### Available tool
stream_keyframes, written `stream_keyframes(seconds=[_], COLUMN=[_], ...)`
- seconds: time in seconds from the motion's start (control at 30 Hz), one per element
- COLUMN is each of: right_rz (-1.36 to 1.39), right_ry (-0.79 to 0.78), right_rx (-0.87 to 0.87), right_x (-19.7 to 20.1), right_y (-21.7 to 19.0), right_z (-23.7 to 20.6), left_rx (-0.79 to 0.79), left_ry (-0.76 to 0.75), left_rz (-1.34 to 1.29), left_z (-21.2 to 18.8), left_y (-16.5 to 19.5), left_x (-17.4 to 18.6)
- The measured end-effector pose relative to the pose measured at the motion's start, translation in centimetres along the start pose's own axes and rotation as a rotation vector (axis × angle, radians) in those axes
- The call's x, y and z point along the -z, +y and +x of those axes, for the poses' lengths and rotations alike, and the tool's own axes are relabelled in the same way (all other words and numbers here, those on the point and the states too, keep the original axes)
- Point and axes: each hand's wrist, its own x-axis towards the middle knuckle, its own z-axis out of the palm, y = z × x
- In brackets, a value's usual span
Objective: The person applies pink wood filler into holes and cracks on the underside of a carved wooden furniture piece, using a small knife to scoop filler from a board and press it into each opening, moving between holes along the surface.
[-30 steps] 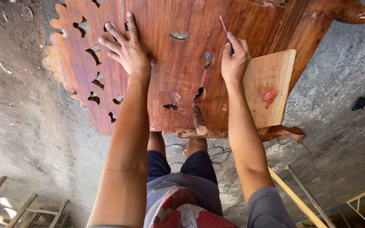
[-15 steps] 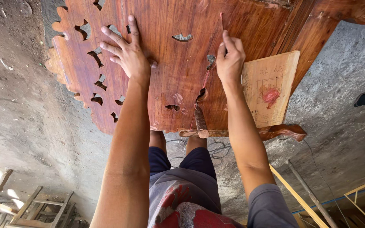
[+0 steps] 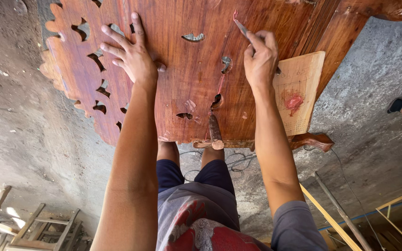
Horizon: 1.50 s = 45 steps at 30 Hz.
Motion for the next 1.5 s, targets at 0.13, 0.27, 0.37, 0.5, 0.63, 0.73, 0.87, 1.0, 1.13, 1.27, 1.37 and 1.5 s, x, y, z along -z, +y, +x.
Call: stream_keyframes(seconds=[0.13,0.27,0.37,0.5,0.63,0.73,0.87,1.0,1.13,1.27,1.37,1.5], right_rz=[0.096,0.097,0.111,0.076,-0.051,-0.08,-0.01,0.026,0.01,-0.018,0.035,0.053], right_ry=[0.035,-0.026,0.086,0.046,0.075,0.075,-0.033,-0.142,-0.101,-0.079,-0.065,-0.033], right_rx=[-0.015,-0.195,0.032,0.074,0.108,0.193,0.159,0.044,0.068,0.048,0.072,0.095], right_x=[-0.1,0.2,0.3,0.3,1.0,1.3,1.1,1.3,2.0,2.0,1.8,2.1], right_y=[-0.3,-0.4,-0.4,-0.4,0.0,0.5,0.9,1.2,1.4,1.4,1.6,1.8], right_z=[0.2,0.6,1.0,1.2,1.4,1.9,2.0,1.3,1.4,2.1,2.0,1.6], left_rx=[0.006,0.009,-0.023,0.023,0.018,0.014,-0.016,0.01,0.01,-0.031,-0.009,-0.034], left_ry=[-0.039,-0.009,0.017,-0.1,-0.091,-0.063,0.088,-0.091,-0.124,-0.137,-0.175,-0.148], left_rz=[0.001,0.018,-0.024,-0.007,-0.001,0.008,0.081,-0.005,-0.001,0.012,0.048,0.05], left_z=[-0.1,0.0,-0.1,-0.2,-0.1,0.1,0.1,0.0,0.1,0.0,0.1,0.0], left_y=[0.0,0.2,0.2,0.3,0.2,-0.1,-0.3,-0.1,0.3,0.3,0.3,0.3], left_x=[0.1,0.4,0.9,1.2,0.8,0.2,-0.2,0.5,2.2,3.0,2.8,2.4])
